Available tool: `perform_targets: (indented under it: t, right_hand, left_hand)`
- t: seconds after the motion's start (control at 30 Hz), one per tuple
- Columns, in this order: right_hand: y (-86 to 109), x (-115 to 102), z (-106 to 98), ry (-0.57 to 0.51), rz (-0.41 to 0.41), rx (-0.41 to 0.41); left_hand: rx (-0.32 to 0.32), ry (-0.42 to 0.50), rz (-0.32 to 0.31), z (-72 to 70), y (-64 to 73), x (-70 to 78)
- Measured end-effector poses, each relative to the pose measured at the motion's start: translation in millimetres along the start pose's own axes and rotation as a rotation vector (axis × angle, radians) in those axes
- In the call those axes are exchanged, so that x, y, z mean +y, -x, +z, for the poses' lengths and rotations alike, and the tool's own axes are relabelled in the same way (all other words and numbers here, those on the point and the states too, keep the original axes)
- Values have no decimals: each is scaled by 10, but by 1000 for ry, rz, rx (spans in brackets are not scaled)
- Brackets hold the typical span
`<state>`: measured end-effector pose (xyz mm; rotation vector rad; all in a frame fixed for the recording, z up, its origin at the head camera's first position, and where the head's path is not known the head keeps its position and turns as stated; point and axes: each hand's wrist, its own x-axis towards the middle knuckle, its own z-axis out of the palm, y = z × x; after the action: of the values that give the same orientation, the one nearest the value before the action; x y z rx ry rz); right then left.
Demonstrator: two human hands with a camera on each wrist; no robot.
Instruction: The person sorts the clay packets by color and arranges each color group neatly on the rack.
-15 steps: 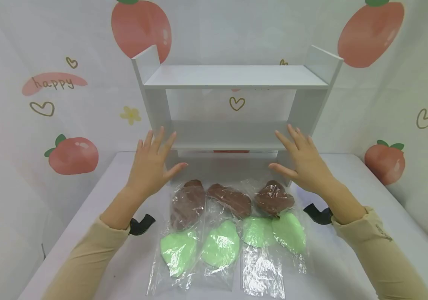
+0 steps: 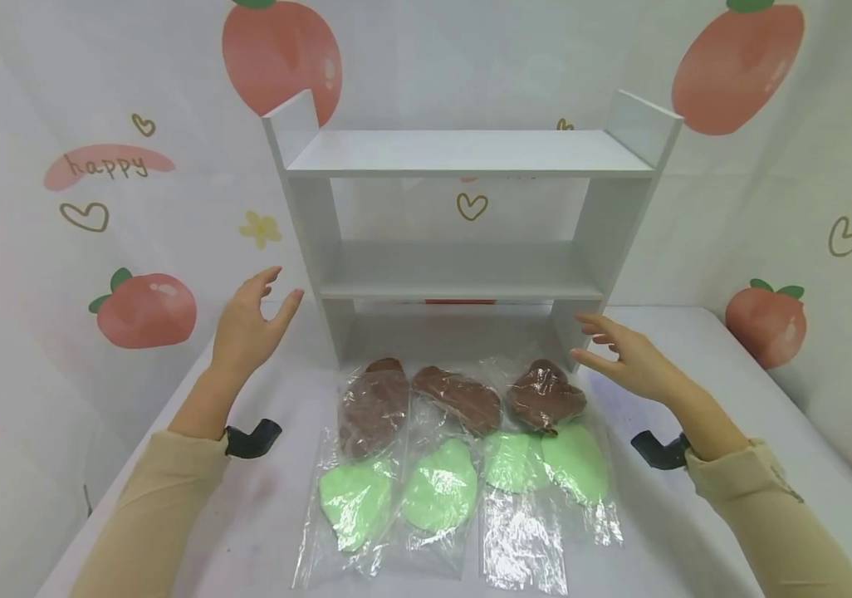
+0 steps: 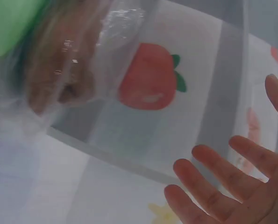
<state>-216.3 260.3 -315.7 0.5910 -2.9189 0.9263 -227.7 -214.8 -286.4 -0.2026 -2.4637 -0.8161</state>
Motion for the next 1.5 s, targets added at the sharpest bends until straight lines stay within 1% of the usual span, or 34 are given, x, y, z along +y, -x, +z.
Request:
perform_targets:
  t: [0.1, 0.23, 0.3, 0.4, 0.5, 0.63, 0.77, 0.87, 1.0, 1.13, 1.23, 1.33, 1.5]
  right_hand:
    - [6, 131, 71, -36, 23, -41]
    - [14, 299, 171, -86, 41, -87]
    - [15, 369, 219, -112, 40, -104]
    - [9, 449, 285, -152, 45, -139]
    - [-3, 515, 338, -193, 73, -179]
    - [-11, 599, 396, -219, 110, -222]
    - [-8, 655, 441, -222, 126, -237]
    - [-6, 668, 469, -218, 139, -252]
    - [-17, 676, 509, -224, 147, -284]
    - [-32, 690, 536, -231, 146, -298]
    - [-41, 700, 548, -231, 157, -293]
    - [-53, 706, 561, -234, 155, -283]
    - [-77, 693, 590, -223, 136, -249]
  left_hand:
    - [-33, 55, -22, 39, -46, -77]
    - [-119, 148, -69, 105, -100, -147]
    - [-158, 180, -90, 133, -119, -160]
    - [-198, 209, -108, 174, -140, -172]
    - [-234, 228, -119, 213, -156, -172]
    - [-253, 247, -118, 277, -176, -166]
    - [-249, 279, -108, 352, -188, -170]
    - [-229, 314, -111, 411, -189, -177]
    - [-165, 371, -128, 490, -191, -188]
    - [-93, 399, -140, 546, -199, -182]
    - [-46, 399, -143, 574, -207, -166]
    - [-21, 397, -140, 602, -215, -160]
    - [1, 401, -139, 645, -226, -149]
